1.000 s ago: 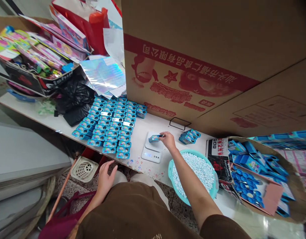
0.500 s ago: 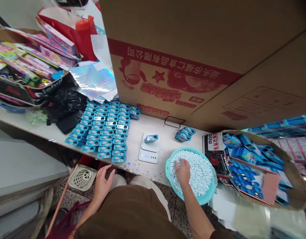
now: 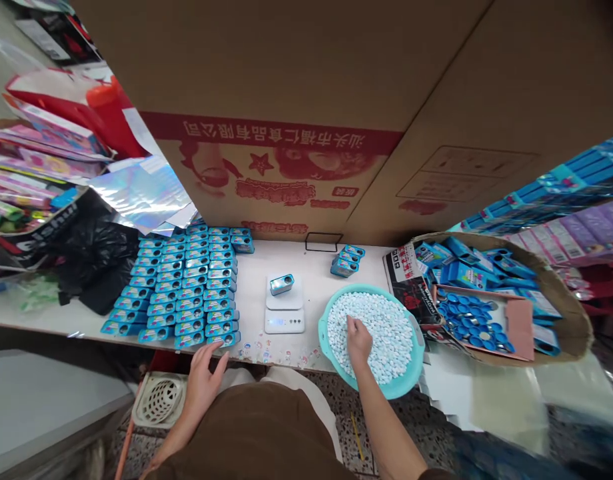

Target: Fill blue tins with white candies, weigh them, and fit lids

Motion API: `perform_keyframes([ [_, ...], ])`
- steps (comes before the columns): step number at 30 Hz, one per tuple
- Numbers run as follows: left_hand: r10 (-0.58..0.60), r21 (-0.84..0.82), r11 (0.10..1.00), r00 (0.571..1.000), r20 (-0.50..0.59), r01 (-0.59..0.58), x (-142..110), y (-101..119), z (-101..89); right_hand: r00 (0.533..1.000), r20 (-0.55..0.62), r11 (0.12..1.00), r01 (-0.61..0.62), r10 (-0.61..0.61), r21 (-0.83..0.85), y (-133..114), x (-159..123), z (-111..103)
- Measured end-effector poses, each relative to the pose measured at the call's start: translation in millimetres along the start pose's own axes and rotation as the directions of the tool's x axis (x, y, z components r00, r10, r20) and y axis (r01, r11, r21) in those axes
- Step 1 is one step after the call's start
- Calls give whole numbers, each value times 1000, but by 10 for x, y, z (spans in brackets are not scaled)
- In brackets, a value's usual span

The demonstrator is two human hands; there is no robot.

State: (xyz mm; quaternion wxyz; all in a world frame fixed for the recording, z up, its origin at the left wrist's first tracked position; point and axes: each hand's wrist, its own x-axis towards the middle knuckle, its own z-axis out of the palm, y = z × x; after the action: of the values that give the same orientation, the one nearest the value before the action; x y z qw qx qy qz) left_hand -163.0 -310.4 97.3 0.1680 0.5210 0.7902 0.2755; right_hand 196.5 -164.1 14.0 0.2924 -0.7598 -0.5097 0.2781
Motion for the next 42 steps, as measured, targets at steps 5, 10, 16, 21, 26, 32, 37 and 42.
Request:
perform_keyframes([
  [5, 19, 18, 1000, 999, 32, -20, 54, 12, 11, 897, 261, 519, -422, 356, 744, -289, 245, 57],
  [10, -11, 4, 1000, 999, 31, 11, 59, -13, -11, 755, 644, -82, -639, 126, 765, -711, 501, 307],
  [16, -71, -15, 997, 997, 9, 71, -4, -124, -41, 707, 702, -167, -684, 88, 710, -1357, 711, 850],
  [21, -141, -19, 990, 990, -26, 141, -85, -239, -61, 734, 654, -114, -645, 183, 756, -1753, 801, 1203],
  [26, -166, -25, 986, 985, -55, 165, -133, -315, -80, 833, 465, 90, -510, 299, 855, -1911, 746, 1411],
  [32, -197, -39, 980, 978, -67, 195, -157, -310, -75, 904, 329, 283, -403, 274, 871, -1960, 592, 1506],
  [37, -247, -55, 968, 967, -61, 244, -174, -267, -54, 909, 326, 330, -401, 262, 855, -1997, 534, 1516],
  [42, -270, -80, 961, 961, -64, 265, -199, -251, -53, 905, 324, 333, -407, 277, 851, -2015, 516, 1524],
])
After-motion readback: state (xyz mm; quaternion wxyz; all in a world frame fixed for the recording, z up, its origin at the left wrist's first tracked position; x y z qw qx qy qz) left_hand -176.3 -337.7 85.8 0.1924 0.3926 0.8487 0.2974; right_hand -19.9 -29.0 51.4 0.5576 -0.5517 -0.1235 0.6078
